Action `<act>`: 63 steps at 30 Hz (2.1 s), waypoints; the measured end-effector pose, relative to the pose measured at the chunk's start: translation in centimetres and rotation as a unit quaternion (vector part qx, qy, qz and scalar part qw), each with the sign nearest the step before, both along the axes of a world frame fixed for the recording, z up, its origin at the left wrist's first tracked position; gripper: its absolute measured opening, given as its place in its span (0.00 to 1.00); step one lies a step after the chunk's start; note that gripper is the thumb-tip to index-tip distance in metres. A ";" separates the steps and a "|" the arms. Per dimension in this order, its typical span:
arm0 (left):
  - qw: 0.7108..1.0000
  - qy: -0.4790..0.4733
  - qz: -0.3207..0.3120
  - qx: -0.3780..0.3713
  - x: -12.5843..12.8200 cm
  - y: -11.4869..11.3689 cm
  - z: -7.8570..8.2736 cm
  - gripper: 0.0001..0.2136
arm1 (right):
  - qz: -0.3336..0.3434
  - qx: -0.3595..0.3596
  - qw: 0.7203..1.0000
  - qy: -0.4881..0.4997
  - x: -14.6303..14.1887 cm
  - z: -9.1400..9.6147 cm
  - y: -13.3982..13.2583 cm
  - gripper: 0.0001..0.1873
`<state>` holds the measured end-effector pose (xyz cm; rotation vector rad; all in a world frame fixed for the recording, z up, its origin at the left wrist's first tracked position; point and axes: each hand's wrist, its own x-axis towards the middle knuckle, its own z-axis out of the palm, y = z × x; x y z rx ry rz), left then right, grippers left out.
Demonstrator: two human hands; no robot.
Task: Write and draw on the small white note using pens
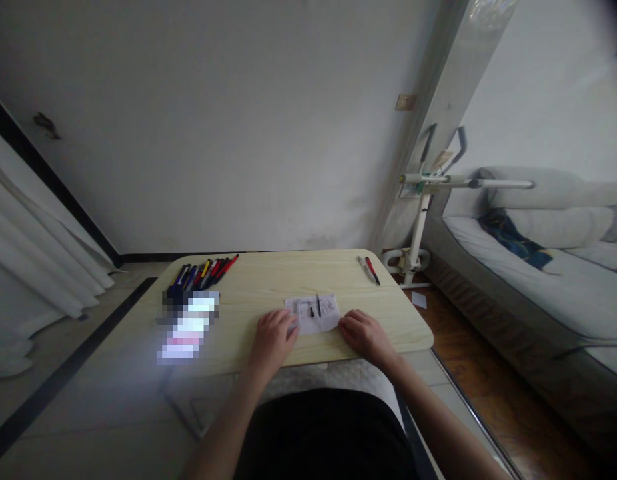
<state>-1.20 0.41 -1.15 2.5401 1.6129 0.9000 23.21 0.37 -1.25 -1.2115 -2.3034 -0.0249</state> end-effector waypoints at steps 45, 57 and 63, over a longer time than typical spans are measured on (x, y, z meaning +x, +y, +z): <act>1.000 -0.019 0.022 0.000 0.0 0.0 -0.2 0.03 | -0.079 -0.062 0.995 0.003 0.5 -0.1 1.4 0.21; 1.000 -0.019 0.019 -0.004 -0.1 -0.1 0.1 0.03 | -0.076 -0.075 0.994 -0.002 0.7 -0.3 1.4 0.19; 0.999 -0.035 0.018 -0.003 0.0 0.0 0.1 0.03 | -0.078 -0.068 0.995 -0.006 0.5 -0.2 1.3 0.17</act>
